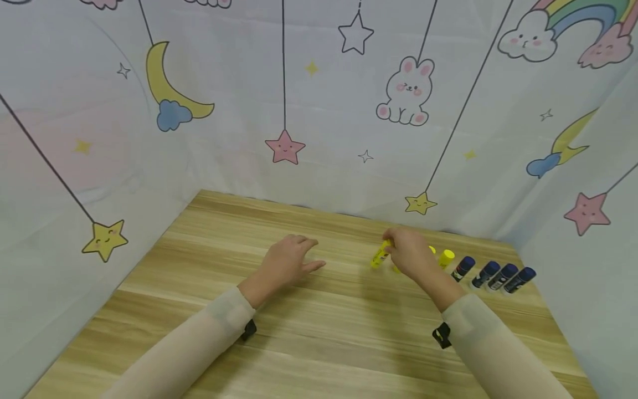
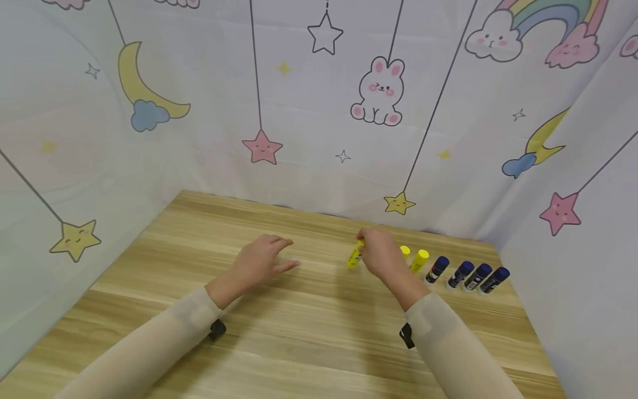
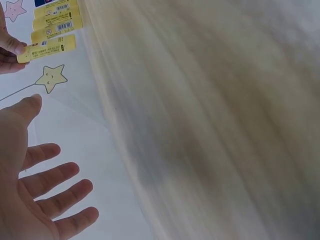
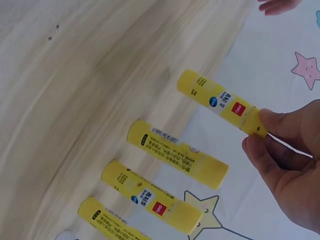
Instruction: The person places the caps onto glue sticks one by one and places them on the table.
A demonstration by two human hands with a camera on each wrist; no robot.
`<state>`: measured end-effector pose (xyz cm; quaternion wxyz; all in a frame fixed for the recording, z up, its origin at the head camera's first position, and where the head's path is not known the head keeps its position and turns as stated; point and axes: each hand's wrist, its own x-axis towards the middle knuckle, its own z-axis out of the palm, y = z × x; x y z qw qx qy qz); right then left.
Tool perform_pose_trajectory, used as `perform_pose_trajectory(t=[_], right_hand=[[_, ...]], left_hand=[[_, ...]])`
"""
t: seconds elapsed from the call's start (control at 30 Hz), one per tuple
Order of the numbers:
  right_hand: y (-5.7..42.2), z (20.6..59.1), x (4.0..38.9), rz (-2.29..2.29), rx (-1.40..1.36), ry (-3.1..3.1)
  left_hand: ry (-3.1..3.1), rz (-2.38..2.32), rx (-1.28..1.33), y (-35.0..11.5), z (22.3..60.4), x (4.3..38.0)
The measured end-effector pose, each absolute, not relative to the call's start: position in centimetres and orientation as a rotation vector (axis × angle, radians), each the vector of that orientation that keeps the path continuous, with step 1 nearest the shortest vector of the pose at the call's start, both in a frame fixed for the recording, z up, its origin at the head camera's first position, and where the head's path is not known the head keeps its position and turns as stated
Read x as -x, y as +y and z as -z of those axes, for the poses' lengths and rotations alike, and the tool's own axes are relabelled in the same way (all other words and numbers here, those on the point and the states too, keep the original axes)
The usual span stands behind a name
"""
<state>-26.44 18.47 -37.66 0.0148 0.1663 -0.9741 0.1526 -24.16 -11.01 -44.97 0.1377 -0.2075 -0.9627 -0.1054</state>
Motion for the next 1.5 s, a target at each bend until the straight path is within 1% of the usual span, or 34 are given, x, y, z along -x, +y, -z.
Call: perform_pose_trajectory(t=[0.43,0.9,1.5], right_hand=[[18.3,38.1,27.1,-0.245,-0.616,-3.019],[18.9,38.6,27.4,-0.230,-0.607,-3.040],[18.9,38.7,27.5,-0.255,-0.569,-3.045]], left_hand=[[-2.855,0.358,0.590,-11.1,45.1,24.1],[-2.816,0.389,0.626,-10.5,44.7,23.3],[-2.781,0.354,0.631,-10.4,44.6,23.5]])
